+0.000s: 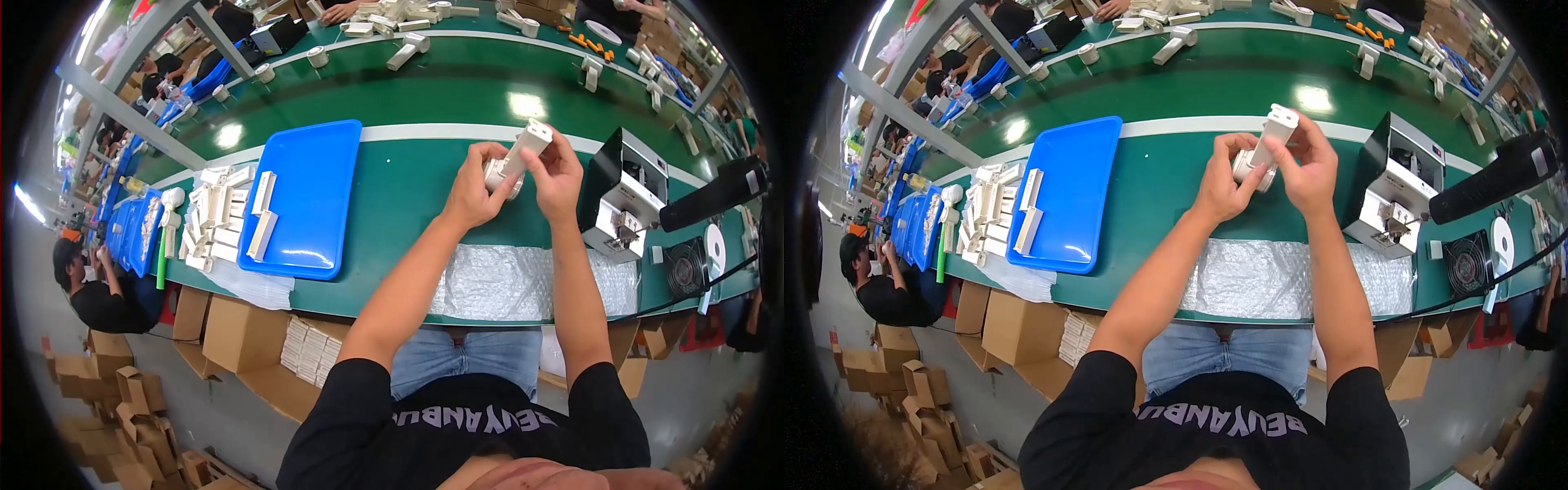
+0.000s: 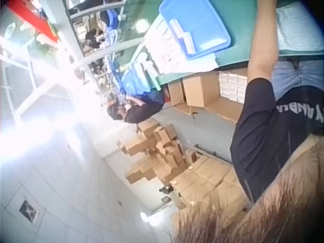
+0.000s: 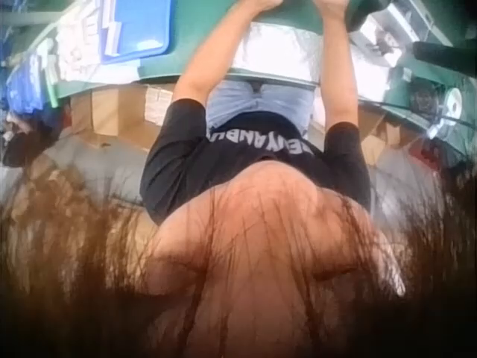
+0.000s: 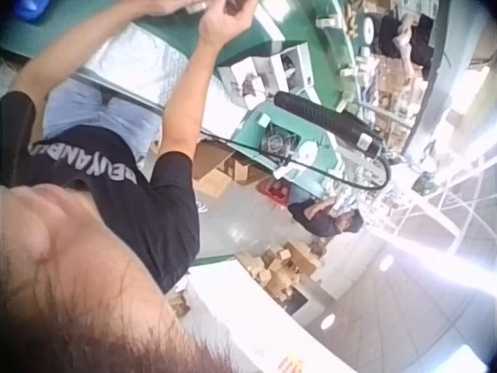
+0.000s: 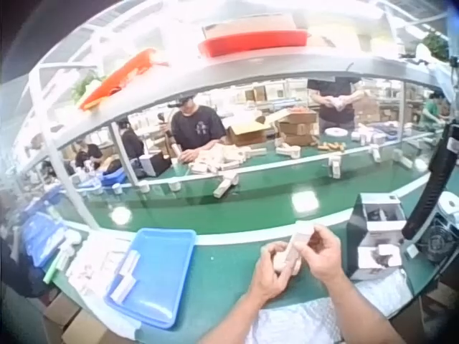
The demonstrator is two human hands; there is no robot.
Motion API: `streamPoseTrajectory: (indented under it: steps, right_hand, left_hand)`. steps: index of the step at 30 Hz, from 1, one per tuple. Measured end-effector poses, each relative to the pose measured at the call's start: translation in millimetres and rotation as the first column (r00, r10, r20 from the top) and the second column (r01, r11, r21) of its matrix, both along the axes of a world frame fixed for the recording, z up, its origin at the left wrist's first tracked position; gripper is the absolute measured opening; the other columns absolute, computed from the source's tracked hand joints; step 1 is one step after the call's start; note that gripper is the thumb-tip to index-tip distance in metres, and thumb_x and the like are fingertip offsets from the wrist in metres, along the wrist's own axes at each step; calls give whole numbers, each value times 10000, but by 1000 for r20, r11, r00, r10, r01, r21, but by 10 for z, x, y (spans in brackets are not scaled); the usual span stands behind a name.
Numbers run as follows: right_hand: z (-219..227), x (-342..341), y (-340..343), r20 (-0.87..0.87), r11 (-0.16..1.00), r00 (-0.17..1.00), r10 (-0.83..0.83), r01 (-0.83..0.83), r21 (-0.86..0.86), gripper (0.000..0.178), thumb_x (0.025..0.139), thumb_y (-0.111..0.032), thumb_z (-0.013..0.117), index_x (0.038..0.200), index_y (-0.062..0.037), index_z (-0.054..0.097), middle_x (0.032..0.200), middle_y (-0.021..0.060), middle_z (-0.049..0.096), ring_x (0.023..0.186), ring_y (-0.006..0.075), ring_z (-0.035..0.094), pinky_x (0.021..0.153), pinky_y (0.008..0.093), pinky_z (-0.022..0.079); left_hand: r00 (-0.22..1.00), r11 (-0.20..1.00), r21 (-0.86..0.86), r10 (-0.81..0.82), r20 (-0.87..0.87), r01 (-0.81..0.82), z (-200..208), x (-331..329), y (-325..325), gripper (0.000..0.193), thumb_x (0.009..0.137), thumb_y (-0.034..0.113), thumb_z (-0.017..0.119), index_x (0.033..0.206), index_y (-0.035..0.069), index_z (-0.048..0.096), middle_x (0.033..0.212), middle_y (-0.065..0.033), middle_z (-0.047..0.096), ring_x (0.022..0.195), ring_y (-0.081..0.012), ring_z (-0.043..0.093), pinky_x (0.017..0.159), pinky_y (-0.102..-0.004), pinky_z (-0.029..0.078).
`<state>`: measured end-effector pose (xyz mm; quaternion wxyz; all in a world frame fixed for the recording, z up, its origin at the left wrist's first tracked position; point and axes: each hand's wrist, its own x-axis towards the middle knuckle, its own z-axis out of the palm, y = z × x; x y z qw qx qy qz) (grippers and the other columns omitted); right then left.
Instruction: The person assembles plastic electronic housing components by hand, attaching a base plate and wires to the housing.
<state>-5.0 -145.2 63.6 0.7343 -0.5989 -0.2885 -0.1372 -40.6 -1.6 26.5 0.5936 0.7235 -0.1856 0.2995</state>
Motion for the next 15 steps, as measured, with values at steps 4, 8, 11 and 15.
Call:
streamPoseTrajectory:
  steps: [4,8,11,15]
  right_hand:
    - [-65,99,-27,-27,995,1000,3,-1,95,413,862,-19,690,1249,28,553,1060,104,667,943,155,644,812,288,536]
    - [-163,164,-60,-67,997,998,-8,13,77,406,860,-7,686,1244,29,559,1052,104,669,942,147,644,809,281,537]
    - [-233,219,-95,-53,996,998,43,-38,84,431,835,-13,711,1238,31,565,1050,91,671,930,142,648,797,278,545]
    - [-289,208,-53,-134,994,985,106,-100,49,425,827,-29,721,1226,3,576,1052,79,664,942,133,642,816,285,539]
  left_hand:
    - [995,984,171,42,92,-58,76,-53,-30,318,823,117,696,1091,1,568,1118,-168,610,979,-332,625,832,-389,508]
    - [999,989,150,-2,34,-3,86,-23,-67,245,804,99,703,1015,-13,647,1154,-167,620,985,-325,640,828,-377,523]
    - [999,988,151,-25,-32,29,-53,95,-7,222,806,96,726,979,-31,667,1098,-165,643,930,-283,663,793,-336,528]
    - [931,978,-42,-207,-302,204,-156,111,135,197,831,78,729,983,-33,669,1098,-109,640,945,-196,645,790,-299,526]
